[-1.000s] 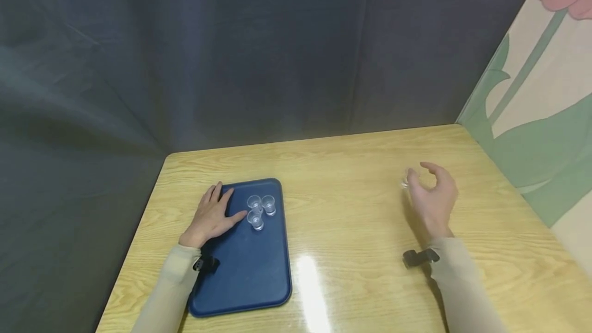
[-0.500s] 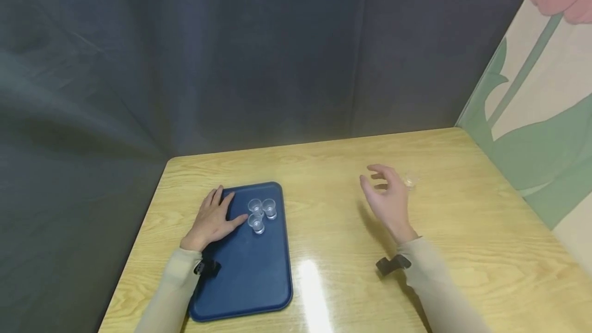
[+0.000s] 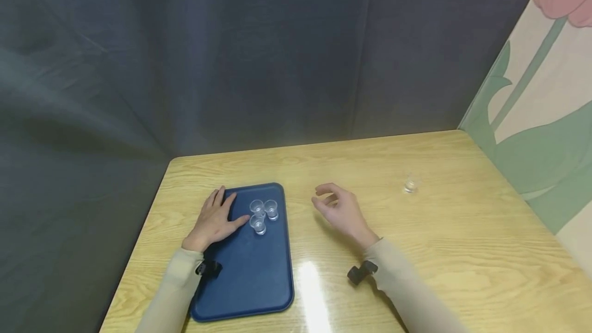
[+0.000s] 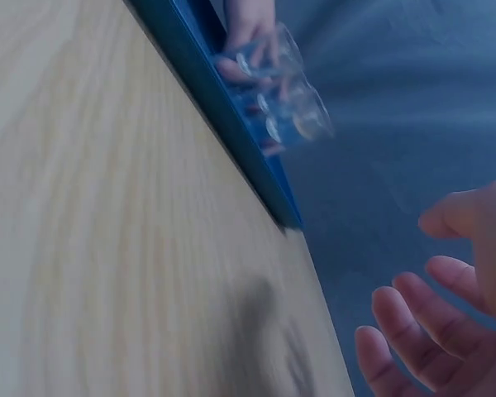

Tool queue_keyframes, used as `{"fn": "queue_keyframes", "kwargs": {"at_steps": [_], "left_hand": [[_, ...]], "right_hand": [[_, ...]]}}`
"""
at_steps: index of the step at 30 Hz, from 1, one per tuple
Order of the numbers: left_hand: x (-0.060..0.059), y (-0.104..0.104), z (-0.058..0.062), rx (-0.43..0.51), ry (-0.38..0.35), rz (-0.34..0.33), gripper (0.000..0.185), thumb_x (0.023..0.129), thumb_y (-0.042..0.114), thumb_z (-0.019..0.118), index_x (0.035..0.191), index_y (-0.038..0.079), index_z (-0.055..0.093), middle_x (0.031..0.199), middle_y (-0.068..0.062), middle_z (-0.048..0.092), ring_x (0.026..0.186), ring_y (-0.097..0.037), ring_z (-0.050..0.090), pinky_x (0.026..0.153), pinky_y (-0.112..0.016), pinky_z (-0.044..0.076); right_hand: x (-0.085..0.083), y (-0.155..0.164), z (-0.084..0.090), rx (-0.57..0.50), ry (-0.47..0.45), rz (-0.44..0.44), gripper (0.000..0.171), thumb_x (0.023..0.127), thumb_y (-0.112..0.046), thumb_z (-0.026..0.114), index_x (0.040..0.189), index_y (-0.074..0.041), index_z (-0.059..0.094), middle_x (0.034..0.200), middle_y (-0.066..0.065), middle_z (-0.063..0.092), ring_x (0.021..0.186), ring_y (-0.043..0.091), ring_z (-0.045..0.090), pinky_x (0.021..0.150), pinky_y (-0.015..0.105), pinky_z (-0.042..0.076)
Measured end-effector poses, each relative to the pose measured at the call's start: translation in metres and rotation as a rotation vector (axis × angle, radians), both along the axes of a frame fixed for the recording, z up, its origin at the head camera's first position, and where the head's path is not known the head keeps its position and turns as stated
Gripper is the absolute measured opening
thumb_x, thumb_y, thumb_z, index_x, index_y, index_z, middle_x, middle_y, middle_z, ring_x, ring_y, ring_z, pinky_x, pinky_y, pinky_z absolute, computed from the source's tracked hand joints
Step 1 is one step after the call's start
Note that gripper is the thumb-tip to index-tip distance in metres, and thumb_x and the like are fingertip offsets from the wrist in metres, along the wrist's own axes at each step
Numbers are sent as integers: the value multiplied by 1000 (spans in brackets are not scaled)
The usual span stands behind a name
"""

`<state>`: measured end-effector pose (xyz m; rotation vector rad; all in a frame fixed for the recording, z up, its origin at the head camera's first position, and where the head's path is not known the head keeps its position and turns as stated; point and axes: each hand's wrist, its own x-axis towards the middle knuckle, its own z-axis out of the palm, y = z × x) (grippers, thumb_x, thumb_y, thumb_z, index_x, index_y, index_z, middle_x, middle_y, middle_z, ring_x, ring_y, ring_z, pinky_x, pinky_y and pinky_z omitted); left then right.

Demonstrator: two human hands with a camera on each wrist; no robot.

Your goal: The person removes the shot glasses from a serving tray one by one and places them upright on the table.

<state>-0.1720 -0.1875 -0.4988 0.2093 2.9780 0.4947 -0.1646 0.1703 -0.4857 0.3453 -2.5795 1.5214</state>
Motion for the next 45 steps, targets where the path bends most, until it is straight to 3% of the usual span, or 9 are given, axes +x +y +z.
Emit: {"fn": "queue_keyframes", "kwargs": {"at_steps": [8, 14, 22, 29, 34, 40, 45], "left_hand": [[0, 1, -5, 3, 10, -2, 89, 100, 58, 64, 164, 2, 38, 176, -29, 14, 164, -49, 10, 135, -64, 12], [0, 0, -2, 2, 10, -3, 90, 100, 58, 63, 164, 1, 37, 176, -29, 14, 164, -50, 10, 134, -64, 12], [5, -1, -8, -3, 0, 4, 89, 99, 59, 63, 163, 2, 39, 176, -29, 17, 164, -49, 13, 135, -63, 12], [6, -1, -5, 1, 20, 6, 89, 99, 58, 65, 162, 1, 41, 175, -30, 19, 163, -50, 14, 134, -64, 13], [5, -1, -3, 8, 21, -3, 88, 99, 57, 65, 162, 0, 41, 175, -30, 19, 164, -50, 14, 135, -63, 13], [3, 0, 0, 7, 19, -4, 87, 100, 56, 64, 162, 0, 40, 175, -30, 18, 164, -50, 13, 134, -64, 12], [1, -1, -1, 2, 29, -8, 87, 100, 56, 64, 162, 0, 41, 175, -30, 19, 163, -51, 14, 134, -64, 13]], "right_hand": [[4, -27, -9, -6, -21, 102, 32, 96, -15, 79, 125, -2, 73, 116, 11, 79, 89, 15, 74, 80, 26, 61], [5, -47, -10, -12, -27, 136, 33, 95, -15, 80, 124, -2, 73, 117, 13, 79, 89, 16, 74, 80, 27, 62], [8, -73, -17, 3, -4, 190, 43, 93, -12, 82, 132, 0, 70, 116, 14, 77, 86, 15, 74, 75, 23, 62], [6, -88, -16, 4, -12, 193, 41, 91, -15, 84, 129, -4, 72, 122, 12, 77, 82, 10, 72, 68, 21, 60], [5, -93, -17, 12, -31, 180, 41, 91, -16, 85, 128, -6, 72, 117, 10, 78, 76, 6, 68, 60, 21, 58], [2, -96, -15, 43, -12, 167, 45, 91, -18, 85, 132, -4, 70, 118, 9, 78, 73, 6, 66, 59, 20, 55], [0, -95, -14, 39, -24, 168, 39, 91, -17, 85, 126, -6, 73, 107, 8, 79, 69, 6, 65, 54, 20, 52]]}}
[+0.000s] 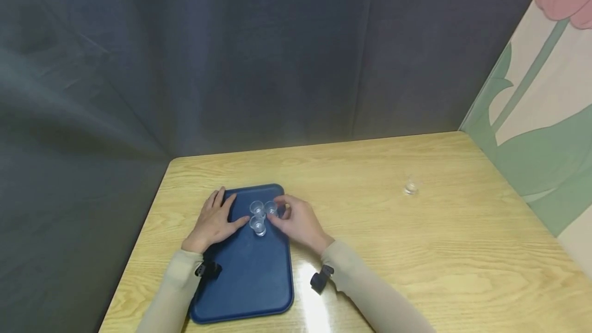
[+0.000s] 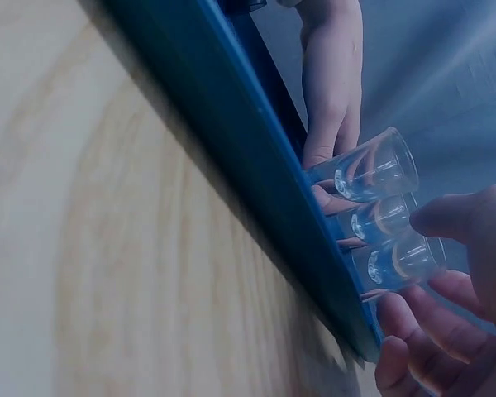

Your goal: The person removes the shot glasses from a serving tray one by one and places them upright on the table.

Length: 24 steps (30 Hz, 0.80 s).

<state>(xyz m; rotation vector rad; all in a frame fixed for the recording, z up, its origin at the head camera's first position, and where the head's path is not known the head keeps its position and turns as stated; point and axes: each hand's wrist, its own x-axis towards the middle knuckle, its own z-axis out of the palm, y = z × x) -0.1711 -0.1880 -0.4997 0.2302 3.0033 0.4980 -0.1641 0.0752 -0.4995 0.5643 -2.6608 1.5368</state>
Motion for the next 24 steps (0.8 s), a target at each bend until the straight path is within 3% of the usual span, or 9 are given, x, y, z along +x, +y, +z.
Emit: {"fn": "queue_keyframes", "kwargs": {"at_steps": [3, 18, 24], "left_hand": [[0, 0, 0, -2, -6, 2, 88, 99, 57, 64, 163, 0, 40, 175, -30, 18, 164, -50, 13, 135, -63, 12], [0, 0, -2, 7, 5, 3, 88, 99, 56, 65, 162, 0, 41, 175, -30, 19, 163, -51, 14, 134, -64, 13], [0, 0, -1, 4, -5, 2, 88, 100, 57, 64, 162, 0, 40, 175, -30, 17, 164, -50, 13, 135, -62, 12]], "right_hand": [[0, 0, 1, -13, -10, -3, 38, 90, -16, 86, 124, -7, 74, 102, 7, 79, 69, 7, 65, 54, 20, 52], [-2, 3, -1, -62, -24, -54, 36, 87, -17, 89, 119, -9, 76, 108, 7, 79, 75, 9, 68, 61, 22, 57], [-3, 8, 0, -136, -51, -95, 33, 87, -20, 88, 117, -11, 76, 104, 6, 78, 77, 12, 67, 64, 21, 56]]}}
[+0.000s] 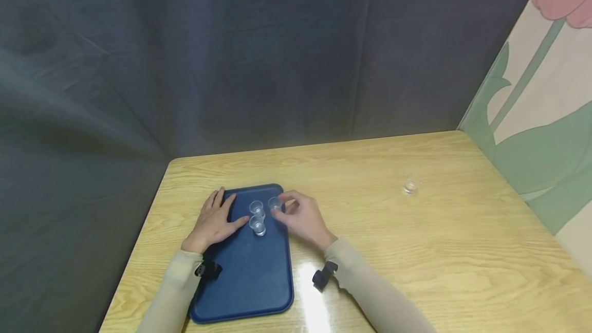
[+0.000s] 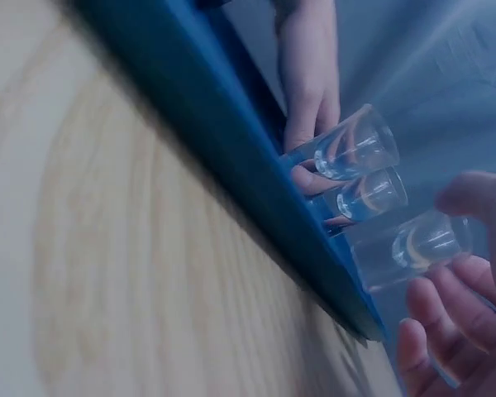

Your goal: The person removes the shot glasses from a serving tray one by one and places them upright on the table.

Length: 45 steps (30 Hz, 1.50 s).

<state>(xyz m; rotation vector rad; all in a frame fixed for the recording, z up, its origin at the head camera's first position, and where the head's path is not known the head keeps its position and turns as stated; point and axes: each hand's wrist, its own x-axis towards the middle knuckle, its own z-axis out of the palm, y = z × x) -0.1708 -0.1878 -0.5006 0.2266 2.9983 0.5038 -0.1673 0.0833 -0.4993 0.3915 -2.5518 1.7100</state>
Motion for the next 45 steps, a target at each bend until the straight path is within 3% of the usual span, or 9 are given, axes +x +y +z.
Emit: {"fn": "queue_keyframes", "kwargs": {"at_steps": [12, 16, 30, 40, 45], "left_hand": [[1, -4, 0, 7, -9, -1, 89, 100, 57, 64, 163, 0, 39, 175, -30, 16, 164, -50, 11, 135, -63, 11], [2, -4, 0, 8, -20, 0, 90, 100, 58, 63, 164, 1, 38, 176, -30, 14, 164, -50, 9, 135, -63, 10], [2, -2, 0, 15, -26, 2, 88, 100, 57, 64, 164, 1, 38, 176, -29, 15, 164, -50, 10, 135, -63, 10], [0, -1, 1, 26, -16, 2, 88, 99, 56, 65, 163, 1, 40, 176, -29, 17, 164, -50, 11, 135, -63, 11], [-1, -2, 1, 26, -21, -1, 88, 100, 57, 64, 163, 1, 39, 176, -29, 16, 164, -50, 10, 135, -63, 10]], "right_hand": [[-4, 18, 1, -65, 28, -84, 35, 87, -18, 88, 116, -3, 75, 105, 9, 77, 88, 16, 70, 76, 22, 58], [-5, 27, 0, -66, 2, -94, 36, 87, -18, 88, 117, -2, 75, 105, 11, 77, 85, 18, 71, 73, 22, 59], [-10, 58, -1, -59, 1, -151, 33, 90, -17, 85, 119, -5, 74, 114, 13, 76, 86, 16, 71, 71, 21, 60], [-12, 80, -4, -21, 9, -187, 36, 93, -20, 84, 122, -3, 73, 116, 16, 76, 94, 22, 72, 76, 19, 59], [-15, 92, -4, 4, 27, -218, 36, 94, -21, 83, 123, -3, 73, 118, 17, 77, 95, 19, 71, 79, 17, 57]]}}
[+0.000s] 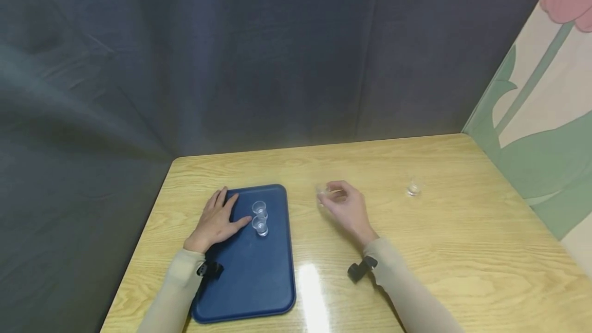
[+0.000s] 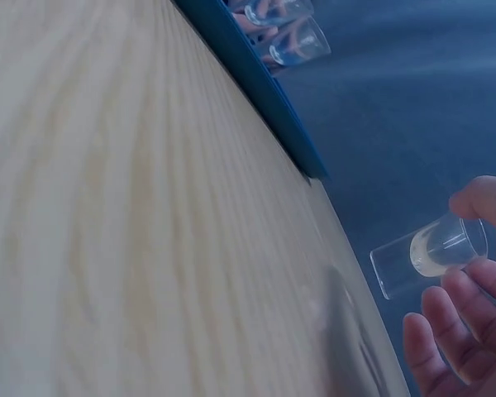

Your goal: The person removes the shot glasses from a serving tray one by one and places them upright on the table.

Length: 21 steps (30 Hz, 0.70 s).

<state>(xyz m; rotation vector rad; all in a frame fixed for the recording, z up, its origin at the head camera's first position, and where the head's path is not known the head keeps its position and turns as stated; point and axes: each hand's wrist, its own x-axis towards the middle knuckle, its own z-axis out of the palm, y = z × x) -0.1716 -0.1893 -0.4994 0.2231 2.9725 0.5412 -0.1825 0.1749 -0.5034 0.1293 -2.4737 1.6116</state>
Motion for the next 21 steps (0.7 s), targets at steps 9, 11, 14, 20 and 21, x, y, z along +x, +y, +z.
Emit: {"fn": "queue_keyframes", "kwargs": {"at_steps": [9, 11, 14, 20, 21], "left_hand": [[1, 0, 1, -3, 1, 3, 89, 99, 57, 65, 163, 1, 39, 176, -29, 16, 164, -49, 11, 135, -63, 10], [1, 0, 1, -2, 2, 3, 89, 99, 57, 65, 163, 1, 39, 176, -29, 17, 164, -49, 11, 135, -63, 10], [0, 1, 0, -4, -3, 5, 90, 99, 58, 64, 164, 2, 38, 176, -28, 15, 165, -49, 9, 135, -62, 10], [0, 1, -1, -5, -2, 8, 89, 99, 57, 64, 164, 2, 38, 176, -28, 15, 165, -49, 9, 135, -62, 10], [0, 1, -1, -6, -2, 8, 89, 100, 57, 64, 164, 2, 38, 176, -28, 15, 165, -49, 9, 135, -63, 10]], "right_hand": [[2, 23, 4, 61, 31, -58, 39, 97, -27, 80, 126, -2, 72, 117, 18, 77, 100, 21, 69, 83, 13, 52], [2, 28, 3, 72, 26, -74, 39, 97, -28, 80, 126, -3, 72, 115, 17, 77, 99, 17, 69, 82, 12, 51], [4, 37, 4, 86, 25, -95, 39, 97, -28, 81, 125, -3, 72, 114, 18, 77, 95, 11, 68, 78, 11, 52], [4, 57, 5, 131, 58, -152, 41, 96, -29, 81, 124, -1, 72, 113, 20, 77, 95, 15, 69, 73, 7, 51], [3, 60, 5, 143, 62, -161, 42, 97, -30, 80, 125, -1, 72, 114, 20, 77, 96, 17, 69, 71, 7, 52]]}}
